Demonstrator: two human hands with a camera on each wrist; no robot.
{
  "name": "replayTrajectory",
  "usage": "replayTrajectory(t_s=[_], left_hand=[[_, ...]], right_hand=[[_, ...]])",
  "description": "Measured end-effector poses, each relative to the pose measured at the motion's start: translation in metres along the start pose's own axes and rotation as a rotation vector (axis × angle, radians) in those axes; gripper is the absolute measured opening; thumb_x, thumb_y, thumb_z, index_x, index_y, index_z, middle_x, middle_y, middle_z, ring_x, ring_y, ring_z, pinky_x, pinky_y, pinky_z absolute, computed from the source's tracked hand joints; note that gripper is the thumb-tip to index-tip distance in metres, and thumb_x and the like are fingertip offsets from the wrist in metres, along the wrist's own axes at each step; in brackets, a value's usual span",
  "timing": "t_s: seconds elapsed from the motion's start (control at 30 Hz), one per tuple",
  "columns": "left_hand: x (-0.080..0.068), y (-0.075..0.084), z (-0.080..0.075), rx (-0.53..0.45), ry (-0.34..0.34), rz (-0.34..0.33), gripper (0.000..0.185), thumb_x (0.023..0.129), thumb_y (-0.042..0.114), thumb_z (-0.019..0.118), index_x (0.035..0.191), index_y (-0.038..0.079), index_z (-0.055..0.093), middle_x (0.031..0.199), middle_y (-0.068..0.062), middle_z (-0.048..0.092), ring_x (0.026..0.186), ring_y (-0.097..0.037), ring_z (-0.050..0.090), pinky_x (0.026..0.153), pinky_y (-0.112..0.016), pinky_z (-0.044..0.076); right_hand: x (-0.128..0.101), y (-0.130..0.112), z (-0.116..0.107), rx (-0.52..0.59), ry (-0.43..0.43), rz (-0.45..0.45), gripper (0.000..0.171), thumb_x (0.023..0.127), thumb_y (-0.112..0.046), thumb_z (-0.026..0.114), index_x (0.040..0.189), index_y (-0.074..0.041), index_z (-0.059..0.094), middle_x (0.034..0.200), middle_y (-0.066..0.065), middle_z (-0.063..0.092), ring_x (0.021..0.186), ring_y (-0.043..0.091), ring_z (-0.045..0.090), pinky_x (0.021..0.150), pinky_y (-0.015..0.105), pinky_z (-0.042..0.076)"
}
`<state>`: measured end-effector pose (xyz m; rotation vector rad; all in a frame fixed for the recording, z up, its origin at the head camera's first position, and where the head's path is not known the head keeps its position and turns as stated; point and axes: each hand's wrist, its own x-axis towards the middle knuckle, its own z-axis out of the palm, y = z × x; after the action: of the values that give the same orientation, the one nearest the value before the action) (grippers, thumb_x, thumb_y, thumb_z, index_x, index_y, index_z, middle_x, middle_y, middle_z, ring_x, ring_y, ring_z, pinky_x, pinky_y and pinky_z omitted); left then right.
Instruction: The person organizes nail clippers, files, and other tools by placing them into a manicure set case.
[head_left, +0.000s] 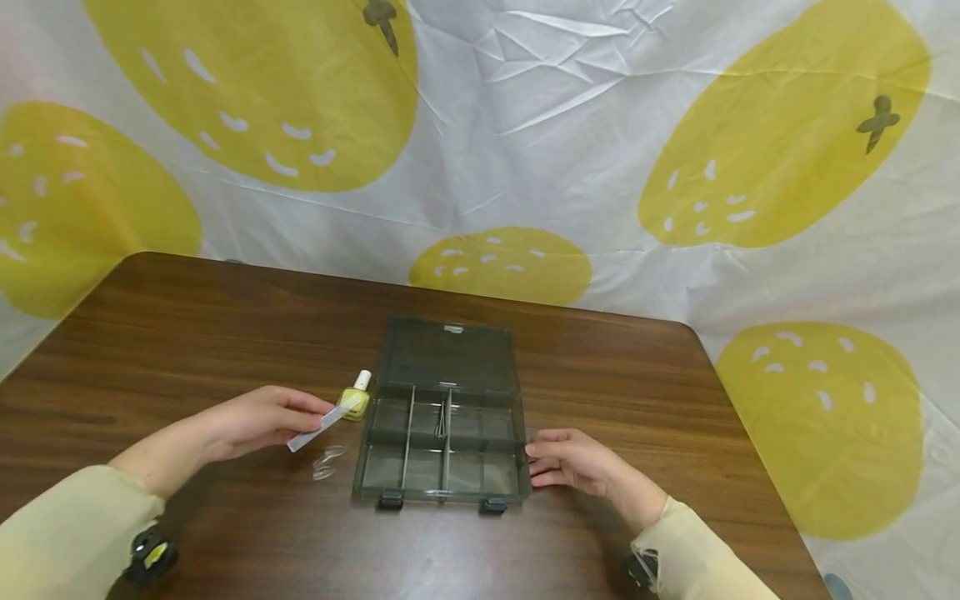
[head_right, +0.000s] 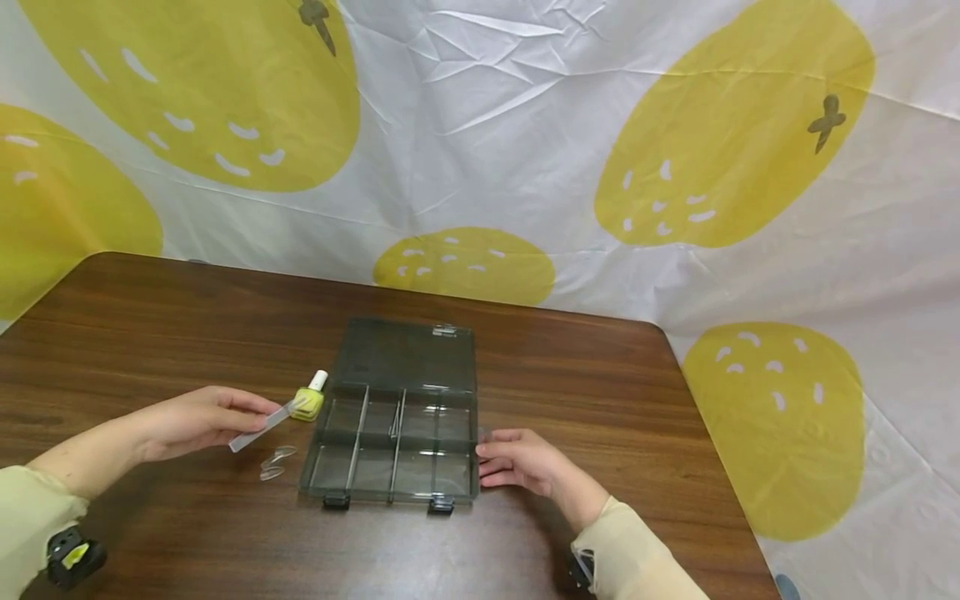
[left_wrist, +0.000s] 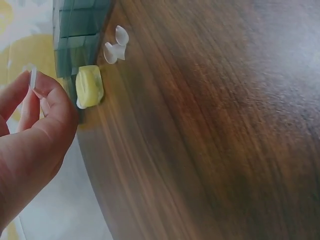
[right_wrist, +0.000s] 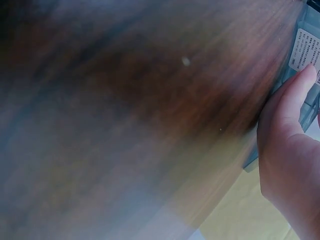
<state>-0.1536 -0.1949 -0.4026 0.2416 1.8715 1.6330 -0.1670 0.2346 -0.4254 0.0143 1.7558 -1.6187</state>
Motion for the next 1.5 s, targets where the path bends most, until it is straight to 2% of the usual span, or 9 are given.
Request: replayTrajectory(t_s=[0.47,0.6,0.8,0.97,1.5], left_hand=[[0.026,0.026,0.016,0.067,-0.036,-0.005,0.048,0.090,0.014,0.059,0.128,-0.012,0.047,0.112,-0.004,0.060,0.096,-0.007,0.056,0.088,-0.025,0.046],[0.036,0.029,0.021,0.078,-0.065,0.004,0.047,0.090,0.013,0.059,0.128,-0.012,0.048,0.108,-0.001,0.061,0.095,-0.007,0.056,0.089,-0.026,0.045],[0.047,0.037,0.033,0.078,-0.102,0.002,0.043,0.090,0.009,0.058,0.126,-0.013,0.050,0.100,0.002,0.062,0.090,-0.007,0.056,0.084,-0.022,0.046],[0.055,0.042,0.043,0.078,-0.123,-0.012,0.039,0.090,0.005,0.056,0.124,-0.014,0.051,0.095,0.003,0.063,0.085,-0.006,0.055,0.079,-0.021,0.047],[0.076,0.060,0.073,0.123,-0.209,-0.029,0.034,0.090,0.000,0.053,0.121,-0.013,0.054,0.097,-0.003,0.065,0.080,-0.005,0.055,0.074,-0.020,0.047]], right_hand=[[-0.002,0.001,-0.003,-0.014,-0.050,-0.018,0.064,0.094,-0.011,0.050,0.138,0.020,0.016,0.089,0.000,0.056,0.079,0.008,0.060,0.077,0.025,0.054],[-0.002,0.001,-0.003,-0.002,-0.056,-0.019,0.052,0.095,-0.009,0.049,0.133,0.018,0.027,0.087,-0.001,0.056,0.079,0.008,0.060,0.077,0.025,0.054],[-0.002,0.001,-0.003,0.012,-0.068,-0.020,0.033,0.095,-0.008,0.049,0.121,0.010,0.042,0.085,-0.002,0.058,0.079,0.009,0.061,0.077,0.025,0.054],[-0.002,0.000,-0.003,0.012,-0.071,-0.017,0.034,0.095,-0.008,0.048,0.122,0.012,0.041,0.085,-0.001,0.058,0.079,0.009,0.061,0.077,0.025,0.054],[-0.003,-0.001,-0.001,0.010,-0.066,-0.012,0.038,0.095,-0.007,0.047,0.125,0.015,0.037,0.085,-0.001,0.058,0.079,0.009,0.062,0.078,0.026,0.054]])
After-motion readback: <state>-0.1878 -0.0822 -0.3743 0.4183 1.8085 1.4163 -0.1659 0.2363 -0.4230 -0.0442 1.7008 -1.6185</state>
